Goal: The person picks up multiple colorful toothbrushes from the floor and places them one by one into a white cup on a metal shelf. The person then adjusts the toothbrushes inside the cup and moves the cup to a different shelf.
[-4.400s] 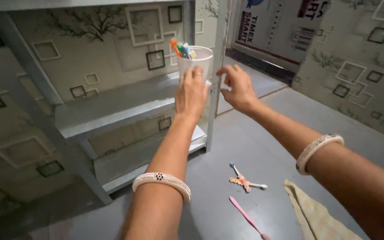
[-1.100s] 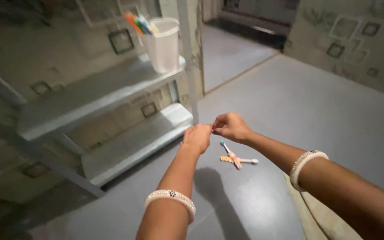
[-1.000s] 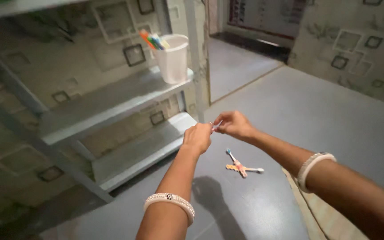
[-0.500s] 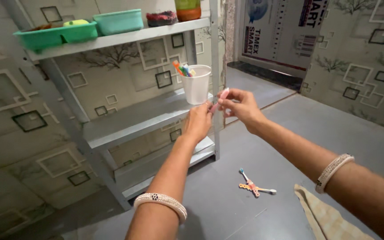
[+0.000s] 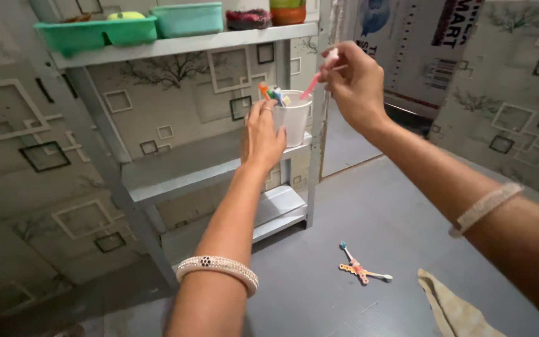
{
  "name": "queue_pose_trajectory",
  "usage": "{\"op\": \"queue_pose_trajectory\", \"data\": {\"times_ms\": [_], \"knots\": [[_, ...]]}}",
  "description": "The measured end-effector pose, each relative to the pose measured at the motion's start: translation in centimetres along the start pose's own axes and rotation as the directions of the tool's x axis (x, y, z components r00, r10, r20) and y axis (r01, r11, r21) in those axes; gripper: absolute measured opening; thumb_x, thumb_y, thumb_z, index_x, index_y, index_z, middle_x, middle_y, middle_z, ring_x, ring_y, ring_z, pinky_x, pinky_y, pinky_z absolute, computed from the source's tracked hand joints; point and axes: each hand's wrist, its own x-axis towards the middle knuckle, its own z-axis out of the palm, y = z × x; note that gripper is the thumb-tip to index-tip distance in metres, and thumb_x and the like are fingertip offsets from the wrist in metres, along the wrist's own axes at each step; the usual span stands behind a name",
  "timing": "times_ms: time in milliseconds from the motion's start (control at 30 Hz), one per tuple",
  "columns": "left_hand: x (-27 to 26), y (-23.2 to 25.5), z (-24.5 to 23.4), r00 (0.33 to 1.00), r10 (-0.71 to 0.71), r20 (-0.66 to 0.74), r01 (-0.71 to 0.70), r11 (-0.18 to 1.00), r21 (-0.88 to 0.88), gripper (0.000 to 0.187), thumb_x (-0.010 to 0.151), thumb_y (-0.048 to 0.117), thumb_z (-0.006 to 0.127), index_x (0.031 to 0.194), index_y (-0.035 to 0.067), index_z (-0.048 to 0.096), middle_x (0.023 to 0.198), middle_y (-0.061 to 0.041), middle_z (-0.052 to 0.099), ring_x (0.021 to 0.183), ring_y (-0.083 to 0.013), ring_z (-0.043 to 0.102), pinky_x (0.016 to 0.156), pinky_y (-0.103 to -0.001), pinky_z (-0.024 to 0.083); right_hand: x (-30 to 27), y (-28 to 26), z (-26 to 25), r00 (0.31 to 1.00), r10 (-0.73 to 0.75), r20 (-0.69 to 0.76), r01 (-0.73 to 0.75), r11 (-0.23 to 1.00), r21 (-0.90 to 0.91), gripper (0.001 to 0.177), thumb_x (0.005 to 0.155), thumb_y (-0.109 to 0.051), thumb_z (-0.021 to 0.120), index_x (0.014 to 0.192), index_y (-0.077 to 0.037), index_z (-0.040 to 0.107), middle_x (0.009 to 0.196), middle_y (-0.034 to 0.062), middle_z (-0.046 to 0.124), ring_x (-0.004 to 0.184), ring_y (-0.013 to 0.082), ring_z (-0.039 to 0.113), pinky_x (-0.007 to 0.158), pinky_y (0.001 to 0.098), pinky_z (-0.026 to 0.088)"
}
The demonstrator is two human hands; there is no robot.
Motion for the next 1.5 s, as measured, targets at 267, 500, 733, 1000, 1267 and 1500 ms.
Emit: {"op": "queue_pose_trajectory", "data": {"times_ms": [267, 500, 733, 1000, 1267, 1500], "knots": [[1.8, -1.0, 1.7, 0.993, -0.089, 0.078, 0.078, 0.988, 0.133, 0.062, 0.076, 0.013, 0.080, 0.135, 0.010, 0.062, 0.157, -0.018, 0.036, 0.147, -0.0364, 0.033, 0.109, -0.056, 0.040, 3.0, 4.6, 3.3, 0.991, -0.081, 0.104, 0.093, 0.989, -0.117, 0.027, 0.096, 0.013, 0.057, 0.120, 0.000, 0.060, 0.094, 0.0073, 0.071, 0.088, 0.0132, 0.075, 0.073, 0.0267, 0.062], [3.0, -2.1, 4.8, 0.991, -0.111, 0.072, 0.097, 0.980, 0.172, 0.066, 0.072, 0.014, 0.083, 0.135, 0.012, 0.062, 0.164, -0.019, 0.020, 0.148, -0.0415, 0.026, 0.106, -0.060, 0.039, 4.5, 7.3, 4.9, 0.991, 0.017, 0.134, 0.013, 0.977, -0.215, 0.026, 0.097, 0.004, 0.063, 0.122, -0.003, 0.059, 0.091, 0.0098, 0.072, 0.084, 0.0139, 0.078, 0.065, 0.0301, 0.059], [3.9, -3.3, 6.6, 0.978, -0.192, 0.081, 0.176, 0.970, 0.169, 0.066, 0.076, 0.018, 0.083, 0.136, 0.009, 0.057, 0.161, -0.019, 0.024, 0.150, -0.0405, 0.026, 0.108, -0.063, 0.039, 5.7, 8.9, 6.3, 0.986, 0.028, 0.162, 0.006, 0.980, -0.201, 0.022, 0.102, 0.001, 0.062, 0.123, -0.003, 0.059, 0.091, 0.0113, 0.073, 0.085, 0.0159, 0.078, 0.070, 0.0305, 0.060], [4.2, -2.7, 8.0, 0.979, -0.202, -0.014, 0.202, 0.979, 0.011, 0.068, 0.072, 0.012, 0.081, 0.135, 0.002, 0.057, 0.161, -0.022, 0.021, 0.150, -0.0421, 0.024, 0.104, -0.059, 0.043, 7.0, 10.3, 6.5, 0.982, -0.010, 0.189, 0.048, 0.979, -0.199, 0.026, 0.098, 0.005, 0.058, 0.123, -0.002, 0.058, 0.095, 0.0113, 0.074, 0.088, 0.0156, 0.079, 0.075, 0.0294, 0.064], [4.7, -0.2, 8.7, 0.966, -0.257, 0.002, 0.257, 0.966, 0.038, 0.053, 0.074, 0.007, 0.077, 0.126, 0.006, 0.067, 0.165, -0.021, 0.009, 0.154, -0.0406, 0.014, 0.106, -0.055, 0.042, 7.6, 9.7, 6.2, 0.977, -0.135, 0.166, 0.166, 0.967, -0.194, 0.025, 0.099, 0.006, 0.060, 0.123, -0.002, 0.057, 0.091, 0.0099, 0.073, 0.086, 0.0156, 0.079, 0.073, 0.0301, 0.063], [4.7, -0.5, 9.0, 0.962, -0.273, 0.007, 0.273, 0.962, 0.016, 0.051, 0.076, 0.005, 0.074, 0.126, 0.007, 0.069, 0.163, -0.022, 0.009, 0.153, -0.0422, 0.014, 0.101, -0.054, 0.043, 7.2, 9.6, 6.9, 0.975, -0.138, 0.176, 0.164, 0.976, -0.144, 0.031, 0.098, 0.007, 0.057, 0.127, -0.004, 0.054, 0.088, 0.0101, 0.074, 0.082, 0.0152, 0.079, 0.074, 0.0299, 0.063]]}}
